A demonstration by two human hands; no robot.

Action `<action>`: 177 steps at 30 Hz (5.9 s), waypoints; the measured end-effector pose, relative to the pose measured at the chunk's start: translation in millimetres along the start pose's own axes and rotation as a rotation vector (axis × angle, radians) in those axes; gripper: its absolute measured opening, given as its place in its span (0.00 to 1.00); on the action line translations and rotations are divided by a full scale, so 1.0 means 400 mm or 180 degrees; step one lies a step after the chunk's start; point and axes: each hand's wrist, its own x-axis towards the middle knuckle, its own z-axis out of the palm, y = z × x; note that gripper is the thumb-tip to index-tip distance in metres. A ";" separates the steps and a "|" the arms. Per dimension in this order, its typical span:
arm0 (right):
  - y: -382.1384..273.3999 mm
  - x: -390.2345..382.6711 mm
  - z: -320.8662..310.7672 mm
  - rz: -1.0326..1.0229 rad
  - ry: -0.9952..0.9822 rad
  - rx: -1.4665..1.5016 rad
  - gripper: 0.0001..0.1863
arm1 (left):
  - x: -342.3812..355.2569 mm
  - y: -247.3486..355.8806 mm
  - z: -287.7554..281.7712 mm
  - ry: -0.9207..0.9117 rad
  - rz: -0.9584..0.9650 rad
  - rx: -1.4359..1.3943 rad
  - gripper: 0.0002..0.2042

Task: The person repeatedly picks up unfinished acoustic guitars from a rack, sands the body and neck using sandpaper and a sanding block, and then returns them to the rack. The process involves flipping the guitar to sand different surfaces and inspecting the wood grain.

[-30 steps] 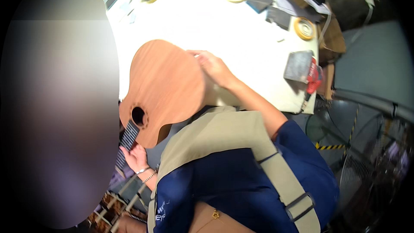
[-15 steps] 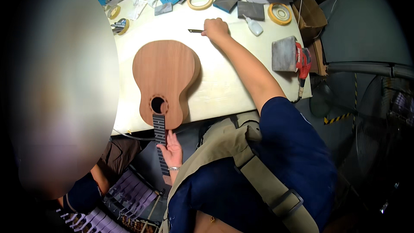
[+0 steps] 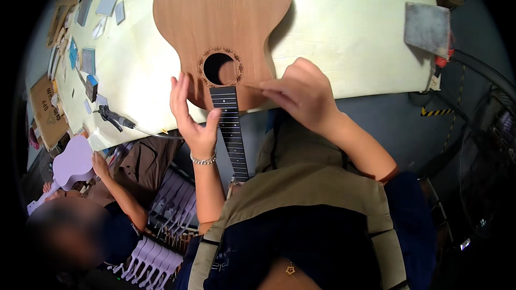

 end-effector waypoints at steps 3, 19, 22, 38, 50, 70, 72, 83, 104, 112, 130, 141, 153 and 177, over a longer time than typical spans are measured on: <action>0.014 0.001 0.059 -0.0577 0.0225 -0.0246 0.15 | 0.011 -0.023 0.034 -0.0197 -0.0008 0.0275 0.45; 0.056 0.044 0.105 -0.0879 -0.0197 -0.0177 0.09 | -0.005 -0.055 0.127 0.0398 -0.0287 0.0269 0.46; 0.047 0.051 0.104 -0.0804 -0.0268 -0.0186 0.08 | -0.005 -0.062 0.127 0.0400 -0.0310 0.0240 0.45; 0.060 0.031 0.075 -0.0661 -0.0471 -0.0178 0.17 | -0.017 -0.060 0.136 0.0315 -0.0426 0.0355 0.46; 0.065 0.042 0.074 -0.0521 -0.0547 0.0087 0.17 | -0.011 -0.058 0.137 0.0235 -0.0433 0.0414 0.45; 0.042 0.013 0.068 -0.0879 -0.0448 -0.0141 0.21 | -0.003 -0.053 0.134 0.0105 -0.0183 0.0556 0.47; 0.047 0.014 0.068 -0.0869 -0.0444 -0.0169 0.21 | -0.002 -0.051 0.133 0.0076 -0.0164 0.0663 0.47; 0.052 0.022 0.065 -0.0719 -0.0492 -0.0191 0.20 | 0.000 -0.051 0.129 0.0013 -0.0176 0.0864 0.48; 0.051 0.043 0.064 -0.1034 -0.0689 -0.0340 0.19 | 0.005 -0.056 0.119 -0.0156 -0.0128 0.1001 0.48; 0.043 0.027 0.062 -0.0984 -0.0540 -0.0264 0.20 | 0.005 -0.050 0.120 -0.0074 -0.0166 0.0781 0.48; 0.055 0.037 0.070 -0.0802 -0.0697 -0.0155 0.17 | 0.009 -0.046 0.110 -0.0321 -0.0228 0.0911 0.47; 0.034 0.028 0.064 -0.0922 -0.0574 -0.0211 0.18 | 0.004 -0.062 0.111 -0.0202 -0.0115 0.0821 0.48; 0.043 0.044 0.070 -0.0644 -0.0694 -0.0179 0.16 | 0.006 -0.062 0.115 -0.0199 -0.0122 0.0982 0.46; 0.045 0.037 0.078 -0.0938 -0.0592 -0.0279 0.19 | 0.004 -0.057 0.108 -0.0303 -0.0277 0.0872 0.49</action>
